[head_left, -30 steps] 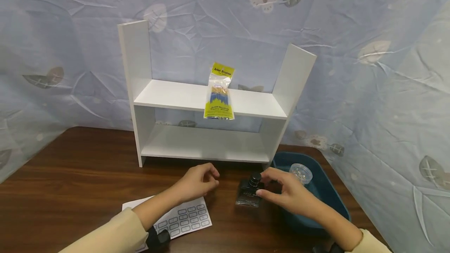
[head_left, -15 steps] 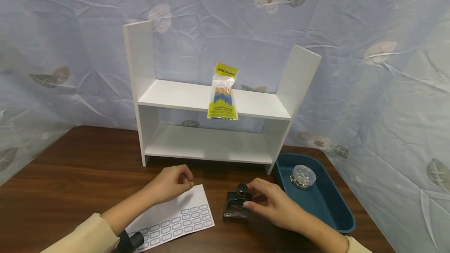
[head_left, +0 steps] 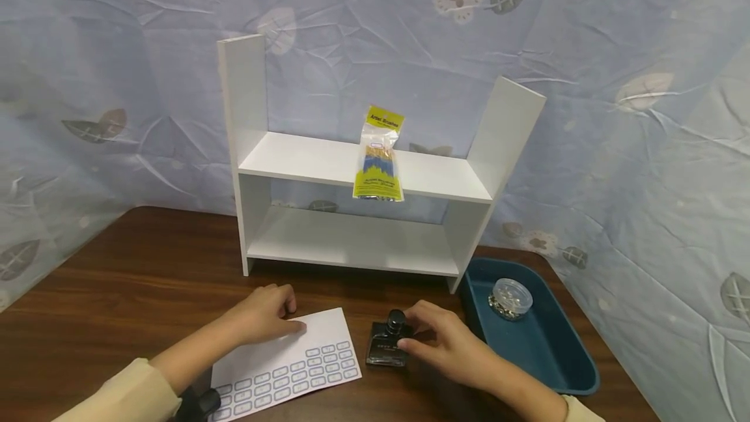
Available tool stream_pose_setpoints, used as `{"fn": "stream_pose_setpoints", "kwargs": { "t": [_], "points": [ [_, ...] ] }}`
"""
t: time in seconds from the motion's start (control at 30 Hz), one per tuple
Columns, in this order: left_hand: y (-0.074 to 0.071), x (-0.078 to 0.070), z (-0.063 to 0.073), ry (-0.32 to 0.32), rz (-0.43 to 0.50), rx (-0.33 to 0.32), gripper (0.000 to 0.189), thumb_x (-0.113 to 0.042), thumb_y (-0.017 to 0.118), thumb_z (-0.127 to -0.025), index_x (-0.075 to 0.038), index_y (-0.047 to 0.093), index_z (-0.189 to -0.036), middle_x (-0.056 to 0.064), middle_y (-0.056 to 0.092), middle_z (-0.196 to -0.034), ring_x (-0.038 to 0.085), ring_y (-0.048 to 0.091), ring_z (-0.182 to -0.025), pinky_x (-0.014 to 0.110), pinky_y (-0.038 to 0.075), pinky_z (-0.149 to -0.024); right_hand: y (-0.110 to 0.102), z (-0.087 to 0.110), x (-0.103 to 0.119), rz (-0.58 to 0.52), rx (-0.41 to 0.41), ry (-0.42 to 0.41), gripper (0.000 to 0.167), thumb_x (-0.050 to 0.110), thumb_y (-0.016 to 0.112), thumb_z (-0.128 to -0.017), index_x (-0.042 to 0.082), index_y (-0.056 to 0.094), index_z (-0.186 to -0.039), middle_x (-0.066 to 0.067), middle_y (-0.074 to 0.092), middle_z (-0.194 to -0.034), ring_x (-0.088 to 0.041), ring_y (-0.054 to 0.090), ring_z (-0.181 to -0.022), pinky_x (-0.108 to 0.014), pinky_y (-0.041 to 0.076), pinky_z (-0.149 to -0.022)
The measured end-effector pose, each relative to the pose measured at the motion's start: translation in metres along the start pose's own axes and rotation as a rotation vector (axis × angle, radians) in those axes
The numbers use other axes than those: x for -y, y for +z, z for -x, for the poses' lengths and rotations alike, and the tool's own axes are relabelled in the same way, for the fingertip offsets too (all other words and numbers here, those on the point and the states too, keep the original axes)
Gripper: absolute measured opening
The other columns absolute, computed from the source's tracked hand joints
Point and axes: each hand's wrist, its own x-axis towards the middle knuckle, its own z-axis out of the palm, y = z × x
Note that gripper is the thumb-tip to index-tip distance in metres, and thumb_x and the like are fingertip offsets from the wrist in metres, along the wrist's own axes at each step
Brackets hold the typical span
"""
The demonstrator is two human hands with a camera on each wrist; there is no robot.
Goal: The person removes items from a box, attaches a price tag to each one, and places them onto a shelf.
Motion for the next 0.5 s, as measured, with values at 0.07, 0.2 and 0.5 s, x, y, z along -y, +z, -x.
{"fn": "stream_pose_setpoints", "kwargs": {
  "t": [0.07,0.2,0.5],
  "points": [
    [-0.0003,0.0004,0.001,-0.005,-0.009,0.007,0.034,-0.03,0.087,-0.082,-0.01,0.063,-0.094,0.0,0.055,-0.08,0.016,0.047,-0.079,0.028,0.038,-0.068,0.0005,-0.0006,-0.0002,0.0,0.004,0.008,0.029,0.03,0.071,-0.101,0.007,0.067,-0.117,-0.004,0.068,-0.112,-0.012,0.071,-0.104,-0.032,0.064,-0.088],
    [0.0,-0.0001,0.0029,-0.043,-0.018,0.023,0.035,-0.029,0.088,-0.081,-0.013,0.061,-0.095,0.002,0.057,-0.087,0.018,0.048,-0.084,0.031,0.041,-0.072,0.0012,-0.0011,-0.0004,-0.008,0.019,0.026,0.031,0.032,0.071,-0.101,0.007,0.067,-0.119,-0.004,0.068,-0.113,-0.013,0.071,-0.105,-0.032,0.064,-0.09],
    [0.0029,0.0002,0.0044,-0.052,-0.026,0.02,0.032,-0.025,0.089,-0.081,-0.013,0.061,-0.09,0.001,0.054,-0.086,0.019,0.046,-0.085,0.033,0.04,-0.073,0.0018,-0.0027,-0.001,-0.015,0.032,0.046,0.031,0.032,0.071,-0.101,0.007,0.067,-0.118,-0.004,0.068,-0.113,-0.014,0.071,-0.105,-0.037,0.064,-0.09]
  ]
}}
